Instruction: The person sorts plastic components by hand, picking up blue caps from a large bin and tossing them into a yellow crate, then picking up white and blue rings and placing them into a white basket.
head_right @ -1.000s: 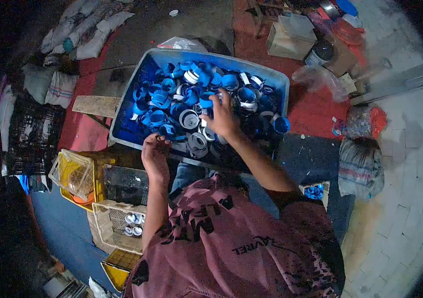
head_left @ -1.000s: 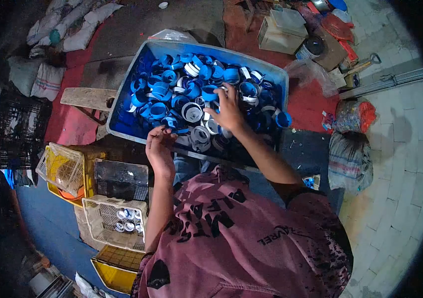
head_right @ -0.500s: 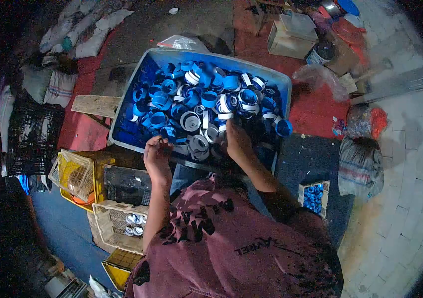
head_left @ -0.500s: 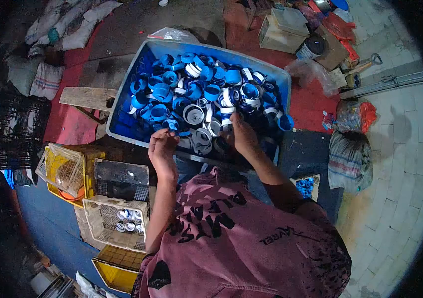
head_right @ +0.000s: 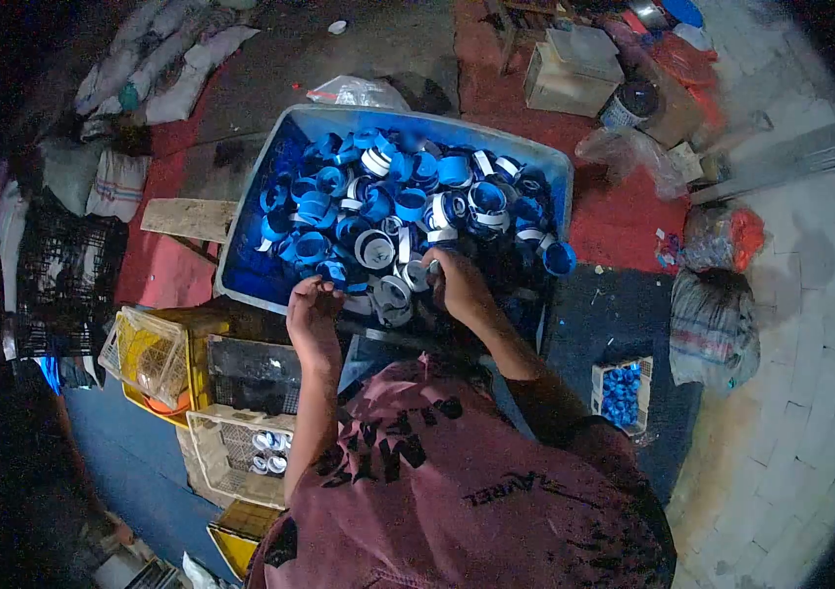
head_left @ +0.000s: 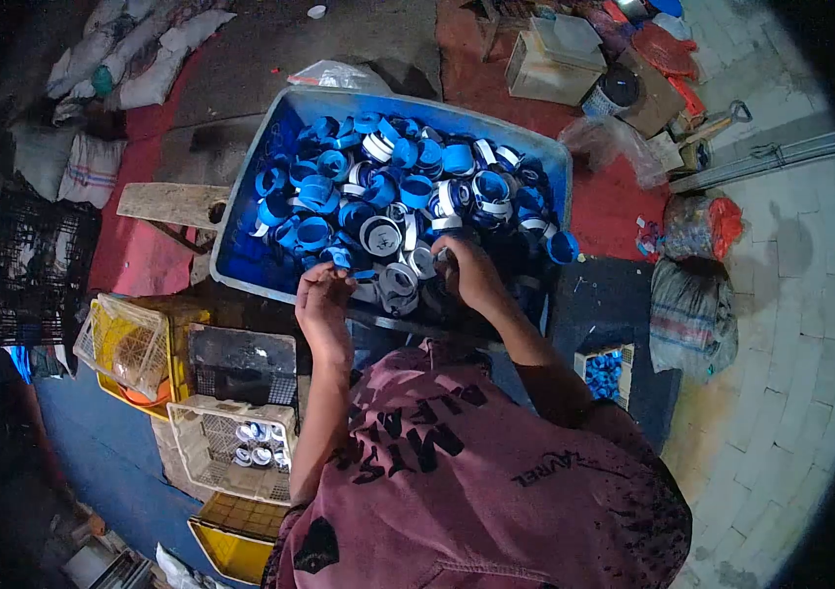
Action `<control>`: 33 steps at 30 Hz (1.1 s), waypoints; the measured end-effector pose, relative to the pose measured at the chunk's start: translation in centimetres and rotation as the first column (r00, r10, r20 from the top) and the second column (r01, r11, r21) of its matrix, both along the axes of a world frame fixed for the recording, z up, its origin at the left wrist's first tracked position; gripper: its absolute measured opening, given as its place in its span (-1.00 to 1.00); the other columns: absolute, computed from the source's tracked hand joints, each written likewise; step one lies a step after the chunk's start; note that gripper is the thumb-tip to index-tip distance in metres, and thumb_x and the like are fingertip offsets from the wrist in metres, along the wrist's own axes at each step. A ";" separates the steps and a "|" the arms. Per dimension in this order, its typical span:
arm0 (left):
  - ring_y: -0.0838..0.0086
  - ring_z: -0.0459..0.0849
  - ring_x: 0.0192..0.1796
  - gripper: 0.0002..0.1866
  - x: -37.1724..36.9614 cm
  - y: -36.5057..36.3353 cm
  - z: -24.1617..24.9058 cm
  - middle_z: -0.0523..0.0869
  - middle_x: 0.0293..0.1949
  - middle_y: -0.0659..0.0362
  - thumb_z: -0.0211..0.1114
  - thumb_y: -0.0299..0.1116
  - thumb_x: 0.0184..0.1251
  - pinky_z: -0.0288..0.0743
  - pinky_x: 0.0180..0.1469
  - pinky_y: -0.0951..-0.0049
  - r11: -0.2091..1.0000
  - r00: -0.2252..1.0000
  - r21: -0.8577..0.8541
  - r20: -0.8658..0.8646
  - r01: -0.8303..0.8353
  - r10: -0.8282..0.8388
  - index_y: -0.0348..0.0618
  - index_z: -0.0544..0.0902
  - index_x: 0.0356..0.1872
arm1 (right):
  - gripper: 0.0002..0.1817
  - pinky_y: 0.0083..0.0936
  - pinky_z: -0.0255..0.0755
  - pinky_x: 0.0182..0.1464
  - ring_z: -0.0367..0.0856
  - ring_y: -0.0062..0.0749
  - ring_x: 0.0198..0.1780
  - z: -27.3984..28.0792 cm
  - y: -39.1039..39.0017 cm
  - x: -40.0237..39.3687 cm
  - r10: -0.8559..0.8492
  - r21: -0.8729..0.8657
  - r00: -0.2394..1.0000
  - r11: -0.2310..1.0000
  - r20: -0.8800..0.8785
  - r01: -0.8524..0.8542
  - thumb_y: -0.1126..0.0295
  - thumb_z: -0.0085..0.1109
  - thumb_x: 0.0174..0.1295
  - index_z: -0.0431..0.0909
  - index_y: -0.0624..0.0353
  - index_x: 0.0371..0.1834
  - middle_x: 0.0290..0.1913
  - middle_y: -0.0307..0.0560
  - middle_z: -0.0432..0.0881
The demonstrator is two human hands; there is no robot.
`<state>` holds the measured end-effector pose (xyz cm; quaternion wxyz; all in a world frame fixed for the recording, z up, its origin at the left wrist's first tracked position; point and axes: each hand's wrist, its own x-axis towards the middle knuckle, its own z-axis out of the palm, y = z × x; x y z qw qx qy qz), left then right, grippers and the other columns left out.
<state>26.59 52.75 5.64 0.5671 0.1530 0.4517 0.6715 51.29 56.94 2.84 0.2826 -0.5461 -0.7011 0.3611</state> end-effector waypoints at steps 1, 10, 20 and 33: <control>0.40 0.68 -0.13 -0.81 0.0 0.1 -0.1 0.71 -0.19 0.12 0.22 -0.37 0.47 0.58 0.05 0.34 1.000 1.000 0.002 0.001 0.011 -0.011 -0.23 0.62 -0.03 | -0.71 -0.27 0.50 -0.03 0.70 -0.15 -0.12 0.4 0.0 0.0 0.001 -0.026 1.000 1.000 0.008 -0.001 0.70 0.09 0.23 0.51 0.14 -0.02 -0.19 0.12 0.65; 0.43 0.65 -0.07 -0.76 0.1 0.6 -0.1 0.69 -0.10 0.18 0.25 -0.35 0.45 0.52 0.08 0.36 0.987 0.970 -0.041 -0.183 0.157 -0.162 -0.16 0.61 0.06 | -0.75 -0.42 0.44 -0.12 0.51 -0.44 -0.21 -1.5 0.5 -0.9 -0.181 -0.121 0.887 0.982 -0.424 0.142 0.46 0.29 0.32 0.38 0.17 -0.09 -0.26 -0.22 0.46; 0.50 0.71 -0.03 -0.32 6.7 2.5 0.5 0.69 0.07 0.13 0.54 -0.52 0.23 0.62 -0.04 0.51 0.866 0.779 0.004 -0.438 0.500 -0.448 -0.19 0.46 0.37 | -0.76 -0.61 0.37 -0.15 0.43 -0.69 -0.22 3.7 0.5 -2.6 -0.232 -0.244 0.701 0.966 -0.675 0.085 0.40 0.30 0.29 0.41 0.14 -0.13 -0.24 -0.32 0.44; 0.39 0.67 -0.06 -0.42 4.5 2.1 -1.6 0.68 0.02 0.13 0.02 0.11 0.57 0.53 0.04 0.25 0.938 0.941 -0.084 0.002 0.338 -0.339 -0.20 0.48 0.27 | -0.72 -0.25 0.50 -0.10 0.63 -0.08 -0.17 -5.4 1.1 -0.7 0.083 0.147 0.996 0.986 0.008 -0.084 0.28 0.34 0.19 0.60 0.16 -0.11 -0.22 -0.02 0.64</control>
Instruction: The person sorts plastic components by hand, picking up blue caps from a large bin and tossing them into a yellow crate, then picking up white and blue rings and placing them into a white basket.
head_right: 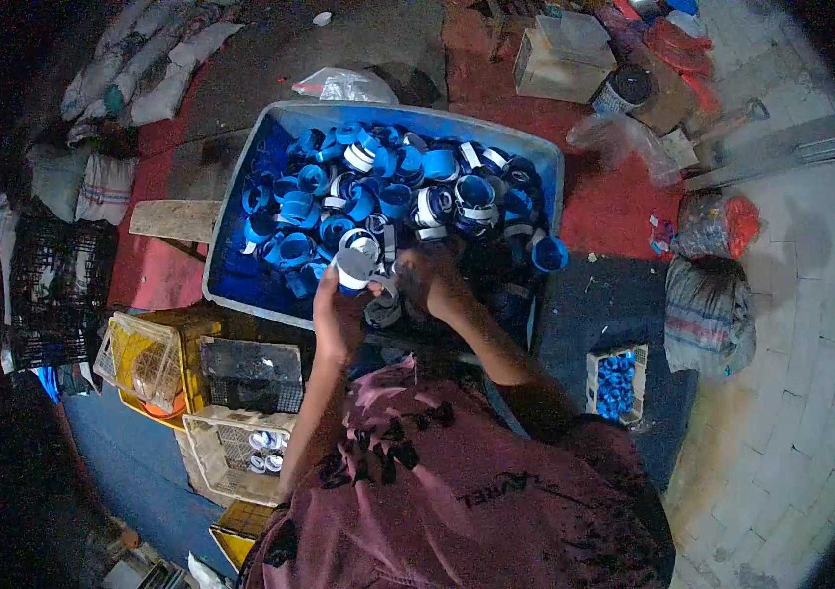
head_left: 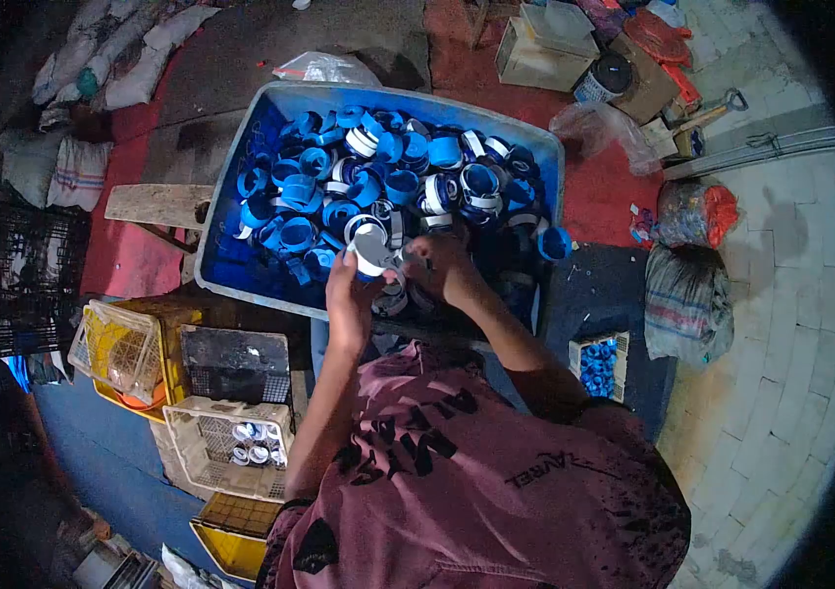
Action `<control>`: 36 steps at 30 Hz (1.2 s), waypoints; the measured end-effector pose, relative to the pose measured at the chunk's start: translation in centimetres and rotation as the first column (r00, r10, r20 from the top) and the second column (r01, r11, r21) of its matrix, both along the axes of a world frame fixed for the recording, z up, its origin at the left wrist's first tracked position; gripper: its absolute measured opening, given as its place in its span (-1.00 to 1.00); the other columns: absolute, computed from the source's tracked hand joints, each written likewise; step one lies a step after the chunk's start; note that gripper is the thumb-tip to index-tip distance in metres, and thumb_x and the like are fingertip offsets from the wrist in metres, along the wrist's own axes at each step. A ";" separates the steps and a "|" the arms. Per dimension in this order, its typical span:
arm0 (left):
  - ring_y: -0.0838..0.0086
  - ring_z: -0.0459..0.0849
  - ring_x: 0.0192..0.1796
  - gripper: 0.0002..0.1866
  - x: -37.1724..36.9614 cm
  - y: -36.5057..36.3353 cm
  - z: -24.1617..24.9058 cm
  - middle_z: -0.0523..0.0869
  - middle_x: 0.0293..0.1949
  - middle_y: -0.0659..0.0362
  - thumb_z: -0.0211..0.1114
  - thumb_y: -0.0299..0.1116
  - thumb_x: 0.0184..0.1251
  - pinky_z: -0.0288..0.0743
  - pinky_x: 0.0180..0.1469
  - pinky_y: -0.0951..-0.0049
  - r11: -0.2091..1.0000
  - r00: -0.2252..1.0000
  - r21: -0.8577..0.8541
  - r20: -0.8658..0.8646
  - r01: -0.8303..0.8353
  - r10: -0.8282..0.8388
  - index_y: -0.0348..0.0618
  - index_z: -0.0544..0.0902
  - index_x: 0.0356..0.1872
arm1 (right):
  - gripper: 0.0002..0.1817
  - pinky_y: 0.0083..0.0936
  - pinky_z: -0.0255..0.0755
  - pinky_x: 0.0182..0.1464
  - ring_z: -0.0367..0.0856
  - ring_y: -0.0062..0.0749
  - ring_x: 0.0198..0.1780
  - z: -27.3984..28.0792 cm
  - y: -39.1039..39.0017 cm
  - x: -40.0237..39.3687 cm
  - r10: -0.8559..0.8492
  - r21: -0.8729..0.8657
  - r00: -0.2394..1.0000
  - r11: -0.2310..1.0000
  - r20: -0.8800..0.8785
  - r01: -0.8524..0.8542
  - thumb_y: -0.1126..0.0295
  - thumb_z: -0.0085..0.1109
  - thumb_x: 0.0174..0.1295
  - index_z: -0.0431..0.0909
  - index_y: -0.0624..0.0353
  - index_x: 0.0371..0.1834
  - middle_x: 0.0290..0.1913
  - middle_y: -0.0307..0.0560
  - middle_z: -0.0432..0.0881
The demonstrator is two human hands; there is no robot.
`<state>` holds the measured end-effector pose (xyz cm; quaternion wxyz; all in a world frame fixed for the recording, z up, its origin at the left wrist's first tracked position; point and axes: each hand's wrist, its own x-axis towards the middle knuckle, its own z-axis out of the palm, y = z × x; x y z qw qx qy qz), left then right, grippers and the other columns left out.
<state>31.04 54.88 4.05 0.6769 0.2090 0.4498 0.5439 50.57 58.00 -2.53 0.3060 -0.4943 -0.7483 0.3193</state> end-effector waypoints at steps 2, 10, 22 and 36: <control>0.38 0.64 0.05 -0.43 -0.1 -0.1 0.2 0.64 0.08 0.12 0.06 0.09 0.55 0.55 0.06 0.25 0.999 1.000 0.027 0.005 0.021 -0.021 -0.21 0.47 0.27 | -0.71 -0.16 0.50 -0.10 0.61 0.03 -0.15 0.1 -0.5 -0.5 -0.016 0.029 0.985 1.000 0.172 0.011 0.24 0.36 0.14 0.63 0.14 -0.14 -0.19 0.03 0.64; 0.34 0.69 -0.01 -0.44 0.6 0.3 0.8 0.69 0.06 0.12 0.02 0.09 0.57 0.49 0.10 0.20 1.000 1.000 -0.009 0.015 0.010 -0.010 -0.17 0.48 0.28 | -0.83 -0.12 0.50 -0.03 0.61 0.03 -0.07 2.5 1.3 0.1 -0.003 -0.206 0.999 0.978 0.051 0.013 0.29 0.33 0.09 0.69 0.14 -0.33 -0.22 0.10 0.64; 0.31 0.70 0.04 -0.46 0.0 1.0 -0.1 0.71 0.04 0.11 0.04 0.09 0.53 0.51 0.08 0.18 1.000 0.996 -0.025 0.092 0.008 -0.006 -0.14 0.51 0.23 | -0.73 -0.05 0.44 0.09 0.53 0.08 0.07 1.2 -0.8 -1.6 -0.054 0.036 0.897 0.998 0.439 0.042 0.32 0.30 0.11 0.67 0.13 -0.12 -0.08 0.11 0.59; 0.17 0.64 0.17 -0.44 0.9 2.0 -2.0 0.65 0.15 0.02 -0.04 0.07 0.58 0.43 0.29 -0.02 0.988 0.963 -0.154 0.264 -0.017 0.058 -0.17 0.46 0.30 | -0.83 -0.28 0.30 0.33 0.44 -0.11 0.33 7.4 0.0 -0.1 -0.265 -0.228 0.815 0.959 -0.515 0.167 0.38 0.35 0.26 0.57 0.20 -0.22 0.27 0.07 0.49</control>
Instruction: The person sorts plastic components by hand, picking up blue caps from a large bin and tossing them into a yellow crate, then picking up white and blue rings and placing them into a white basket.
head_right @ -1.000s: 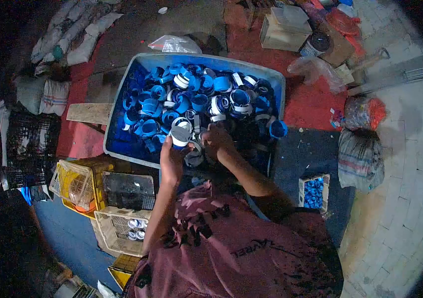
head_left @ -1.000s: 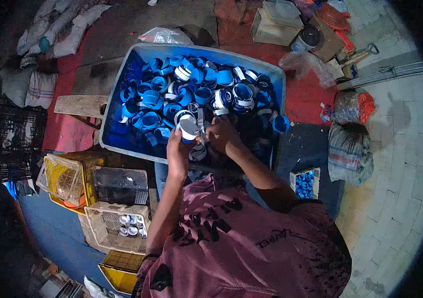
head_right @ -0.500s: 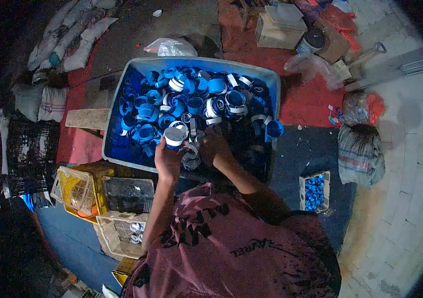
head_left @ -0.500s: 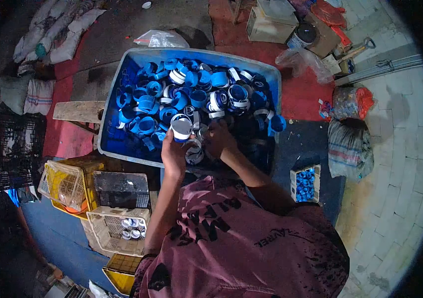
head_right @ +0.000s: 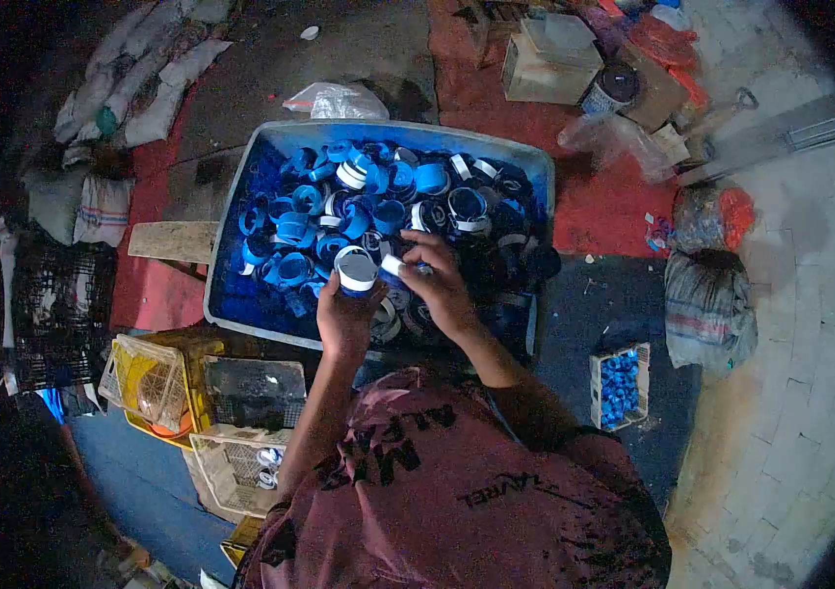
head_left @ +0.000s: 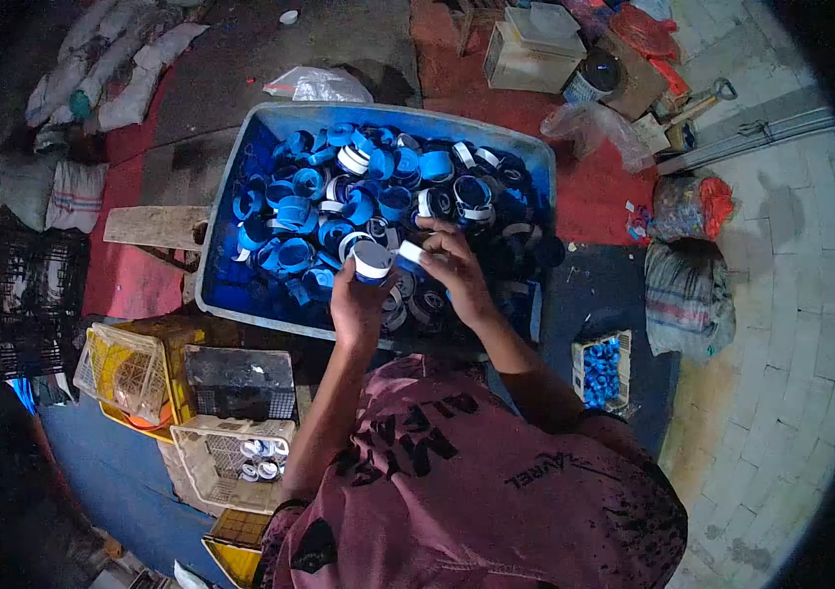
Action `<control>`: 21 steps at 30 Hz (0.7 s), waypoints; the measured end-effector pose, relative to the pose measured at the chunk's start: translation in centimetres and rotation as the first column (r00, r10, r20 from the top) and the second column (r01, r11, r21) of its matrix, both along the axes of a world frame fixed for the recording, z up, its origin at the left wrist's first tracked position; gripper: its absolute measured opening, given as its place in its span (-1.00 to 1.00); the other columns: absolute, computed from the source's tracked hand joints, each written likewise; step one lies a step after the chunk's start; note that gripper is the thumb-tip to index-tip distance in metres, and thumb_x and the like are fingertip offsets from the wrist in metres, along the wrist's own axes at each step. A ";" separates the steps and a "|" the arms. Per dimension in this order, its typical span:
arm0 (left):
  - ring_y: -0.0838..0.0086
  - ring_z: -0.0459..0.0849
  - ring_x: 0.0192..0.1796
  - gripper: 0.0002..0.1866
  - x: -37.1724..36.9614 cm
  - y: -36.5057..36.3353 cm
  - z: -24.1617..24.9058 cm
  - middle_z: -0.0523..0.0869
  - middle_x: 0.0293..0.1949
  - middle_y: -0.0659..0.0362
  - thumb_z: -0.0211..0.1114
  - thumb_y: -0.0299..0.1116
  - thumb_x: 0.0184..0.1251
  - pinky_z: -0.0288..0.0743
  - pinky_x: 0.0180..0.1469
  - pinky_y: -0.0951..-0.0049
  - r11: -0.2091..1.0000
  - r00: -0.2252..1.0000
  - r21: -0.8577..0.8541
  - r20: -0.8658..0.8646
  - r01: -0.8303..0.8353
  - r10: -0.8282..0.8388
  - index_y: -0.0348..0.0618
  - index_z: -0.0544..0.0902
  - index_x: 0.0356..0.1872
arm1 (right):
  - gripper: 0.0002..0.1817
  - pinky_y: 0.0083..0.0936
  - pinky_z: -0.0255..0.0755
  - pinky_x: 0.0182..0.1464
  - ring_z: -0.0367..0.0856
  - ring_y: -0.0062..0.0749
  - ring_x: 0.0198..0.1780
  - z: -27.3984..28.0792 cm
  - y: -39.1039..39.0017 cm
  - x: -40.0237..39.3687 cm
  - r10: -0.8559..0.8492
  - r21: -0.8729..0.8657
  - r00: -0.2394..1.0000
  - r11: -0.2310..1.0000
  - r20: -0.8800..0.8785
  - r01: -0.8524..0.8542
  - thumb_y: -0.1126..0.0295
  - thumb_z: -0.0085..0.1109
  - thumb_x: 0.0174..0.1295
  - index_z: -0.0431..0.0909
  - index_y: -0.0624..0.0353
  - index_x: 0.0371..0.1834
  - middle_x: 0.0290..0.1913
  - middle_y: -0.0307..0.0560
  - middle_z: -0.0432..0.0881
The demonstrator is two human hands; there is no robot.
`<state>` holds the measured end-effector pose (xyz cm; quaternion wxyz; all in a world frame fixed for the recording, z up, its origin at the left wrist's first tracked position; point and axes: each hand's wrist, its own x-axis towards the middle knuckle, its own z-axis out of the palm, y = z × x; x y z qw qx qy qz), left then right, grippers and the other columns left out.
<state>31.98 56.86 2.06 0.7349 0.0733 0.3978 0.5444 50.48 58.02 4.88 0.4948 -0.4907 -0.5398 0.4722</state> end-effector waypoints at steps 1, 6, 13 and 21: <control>0.16 0.63 0.18 -0.44 0.4 -0.2 1.0 0.65 0.16 0.03 -0.06 0.07 0.59 0.43 0.30 0.00 0.999 0.999 -0.037 0.039 -0.026 0.027 -0.17 0.46 0.31 | -0.82 -0.28 0.29 0.33 0.43 -0.10 0.33 0.5 -0.1 -0.5 -0.006 0.083 0.997 0.997 0.076 0.000 0.36 0.36 0.25 0.58 0.20 -0.23 0.28 0.07 0.49; 0.18 0.63 0.16 -0.37 1.0 -0.2 2.9 0.65 0.11 0.07 -0.19 0.23 0.60 0.47 0.25 0.08 0.995 0.976 -0.030 0.191 -0.099 0.103 -0.11 0.51 0.22 | -0.71 -0.05 0.19 0.38 0.39 -0.03 0.35 2.4 -1.5 -3.1 0.042 0.283 0.902 0.942 0.429 -0.179 0.18 0.47 0.17 0.61 0.14 -0.30 0.33 0.05 0.44; 0.22 0.69 0.02 -0.38 -0.2 -0.5 1.6 0.69 0.03 0.08 -0.16 0.22 0.59 0.58 0.08 0.16 0.973 0.974 -0.088 0.060 -0.214 0.220 -0.13 0.52 0.19 | -0.67 -0.02 0.23 0.34 0.44 0.00 0.29 3.6 -3.1 -3.7 0.194 0.334 0.894 0.879 0.404 -0.342 0.08 0.28 0.33 0.62 0.08 -0.06 0.25 0.07 0.50; 0.17 0.70 -0.01 -0.40 -0.9 -1.6 2.5 0.65 0.02 0.09 -0.05 0.25 0.53 0.64 0.02 0.13 0.934 0.937 -0.079 -0.061 -0.348 0.344 -0.07 0.51 0.18 | -0.73 -0.10 0.44 0.20 0.52 0.08 0.17 -5.2 -0.6 1.0 -0.116 0.230 0.583 0.965 0.804 -0.125 0.44 0.18 0.29 0.59 0.16 0.06 0.07 0.08 0.60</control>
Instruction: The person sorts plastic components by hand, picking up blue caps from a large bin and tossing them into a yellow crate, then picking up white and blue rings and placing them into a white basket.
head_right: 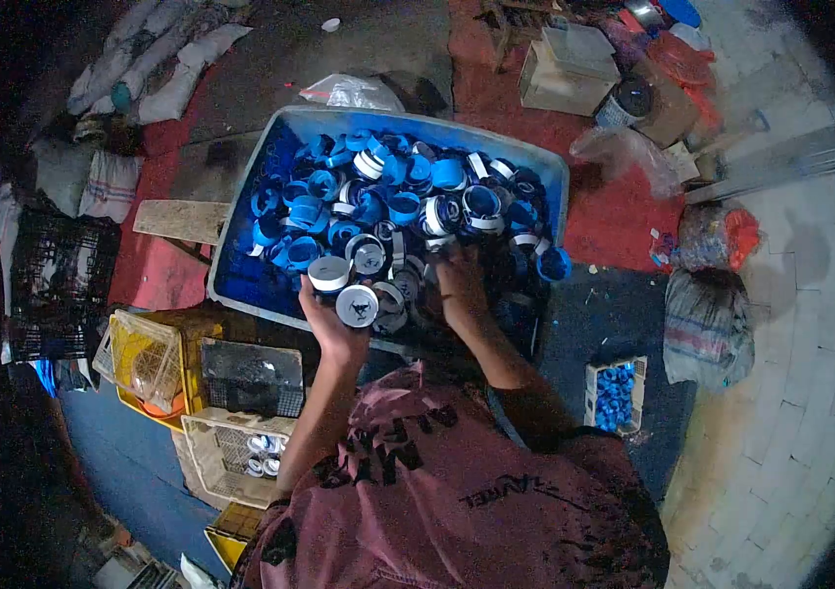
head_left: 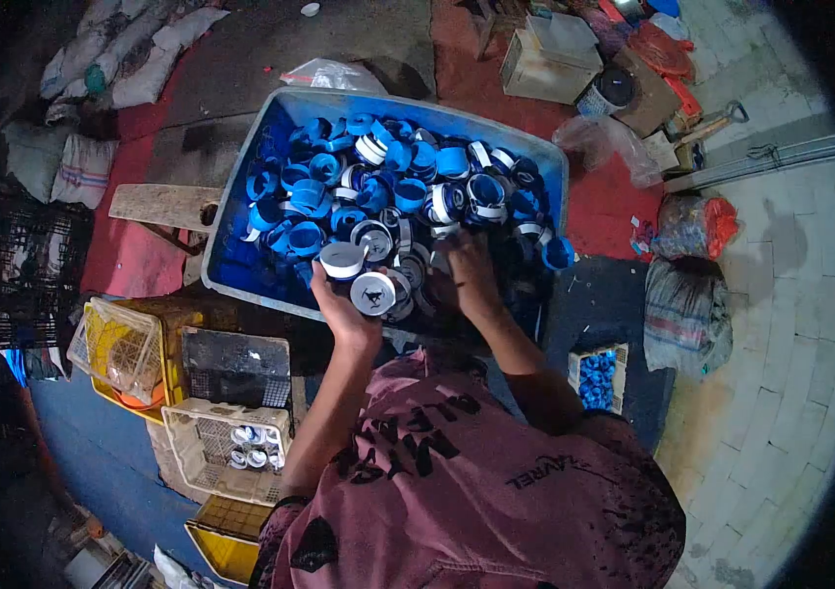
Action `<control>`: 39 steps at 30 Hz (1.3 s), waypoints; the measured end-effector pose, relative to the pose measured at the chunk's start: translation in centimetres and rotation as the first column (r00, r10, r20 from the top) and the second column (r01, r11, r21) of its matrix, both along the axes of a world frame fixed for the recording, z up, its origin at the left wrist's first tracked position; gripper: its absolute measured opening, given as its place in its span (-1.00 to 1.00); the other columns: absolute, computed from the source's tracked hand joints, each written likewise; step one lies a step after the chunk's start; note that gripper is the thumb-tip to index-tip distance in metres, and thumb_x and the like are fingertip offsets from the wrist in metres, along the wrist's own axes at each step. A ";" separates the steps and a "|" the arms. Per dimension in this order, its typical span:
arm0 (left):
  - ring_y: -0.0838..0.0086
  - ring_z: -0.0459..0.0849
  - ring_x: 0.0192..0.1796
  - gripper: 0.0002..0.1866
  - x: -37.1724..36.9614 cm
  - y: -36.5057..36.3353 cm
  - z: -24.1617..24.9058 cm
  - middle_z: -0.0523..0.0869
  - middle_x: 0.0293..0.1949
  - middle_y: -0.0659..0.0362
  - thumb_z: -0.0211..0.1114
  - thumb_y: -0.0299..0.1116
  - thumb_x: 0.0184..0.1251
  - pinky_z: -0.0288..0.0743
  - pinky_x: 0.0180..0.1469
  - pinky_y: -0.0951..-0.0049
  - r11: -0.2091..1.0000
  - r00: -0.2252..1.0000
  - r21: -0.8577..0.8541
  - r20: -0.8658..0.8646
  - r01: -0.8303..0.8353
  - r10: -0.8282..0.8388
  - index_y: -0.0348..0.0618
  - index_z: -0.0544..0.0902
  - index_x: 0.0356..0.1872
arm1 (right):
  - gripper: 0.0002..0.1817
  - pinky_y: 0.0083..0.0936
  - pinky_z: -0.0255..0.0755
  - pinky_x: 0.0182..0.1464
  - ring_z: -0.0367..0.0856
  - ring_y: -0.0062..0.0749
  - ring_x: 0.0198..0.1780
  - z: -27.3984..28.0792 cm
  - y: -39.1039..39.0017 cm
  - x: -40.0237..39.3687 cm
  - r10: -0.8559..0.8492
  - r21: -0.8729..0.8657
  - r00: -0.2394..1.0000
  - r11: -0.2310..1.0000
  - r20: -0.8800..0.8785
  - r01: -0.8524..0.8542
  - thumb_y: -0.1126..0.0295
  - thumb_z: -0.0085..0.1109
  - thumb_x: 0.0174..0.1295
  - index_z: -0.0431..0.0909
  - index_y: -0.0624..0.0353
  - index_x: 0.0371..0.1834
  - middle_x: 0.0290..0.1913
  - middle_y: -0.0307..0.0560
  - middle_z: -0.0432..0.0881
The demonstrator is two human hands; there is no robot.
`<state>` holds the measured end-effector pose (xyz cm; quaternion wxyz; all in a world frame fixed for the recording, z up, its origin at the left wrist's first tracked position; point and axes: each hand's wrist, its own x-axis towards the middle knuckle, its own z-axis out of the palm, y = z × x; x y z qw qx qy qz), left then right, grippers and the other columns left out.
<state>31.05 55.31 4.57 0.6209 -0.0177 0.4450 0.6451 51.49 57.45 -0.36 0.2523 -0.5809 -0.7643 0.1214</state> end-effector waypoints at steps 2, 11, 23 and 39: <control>0.10 0.69 -0.01 -0.37 -0.3 -0.2 -0.3 0.63 0.05 0.07 -0.02 0.27 0.51 0.64 0.02 0.09 1.000 1.000 0.010 0.026 0.006 -0.007 -0.10 0.49 0.20 | -0.71 -0.07 0.46 0.20 0.50 0.10 0.20 -3.6 0.3 1.4 -0.006 0.009 0.994 1.000 0.106 0.005 0.44 0.10 0.32 0.60 0.18 0.09 0.08 0.11 0.60; 0.05 0.78 -0.11 -0.30 -0.3 -1.1 0.8 0.70 -0.01 0.02 0.00 0.31 0.47 0.71 -0.12 0.01 0.988 0.989 0.109 0.093 0.108 -0.118 -0.19 0.49 0.20 | -0.71 -0.15 0.50 0.09 0.62 0.04 0.00 1.9 1.5 1.7 -0.158 -0.209 0.961 0.972 -0.226 0.110 0.48 0.34 0.06 0.73 0.23 -0.11 -0.10 0.12 0.62; 0.10 0.77 0.03 -0.33 0.3 -1.9 2.6 0.72 0.01 0.05 -0.05 0.31 0.50 0.72 -0.08 0.02 0.956 0.969 0.202 0.078 0.214 -0.234 -0.12 0.56 0.14 | -0.67 -0.46 0.50 0.01 0.69 -0.34 -0.07 10.2 -0.1 -1.9 -0.113 -0.205 0.514 0.971 -0.850 -0.125 0.50 -0.06 0.22 0.69 0.36 -0.11 -0.10 0.04 0.74; 0.29 0.72 0.06 -0.39 -8.8 -11.9 1.8 0.75 -0.01 0.17 -0.03 0.29 0.51 0.59 0.13 0.25 0.960 0.958 0.013 0.070 -0.281 0.280 -0.05 0.62 0.07 | -0.59 -0.54 0.46 0.11 0.66 -0.47 0.00 7.2 -7.0 -18.3 -0.193 -0.350 0.315 0.734 -0.929 -0.582 0.45 -0.11 0.20 0.65 0.30 0.03 0.00 -0.11 0.72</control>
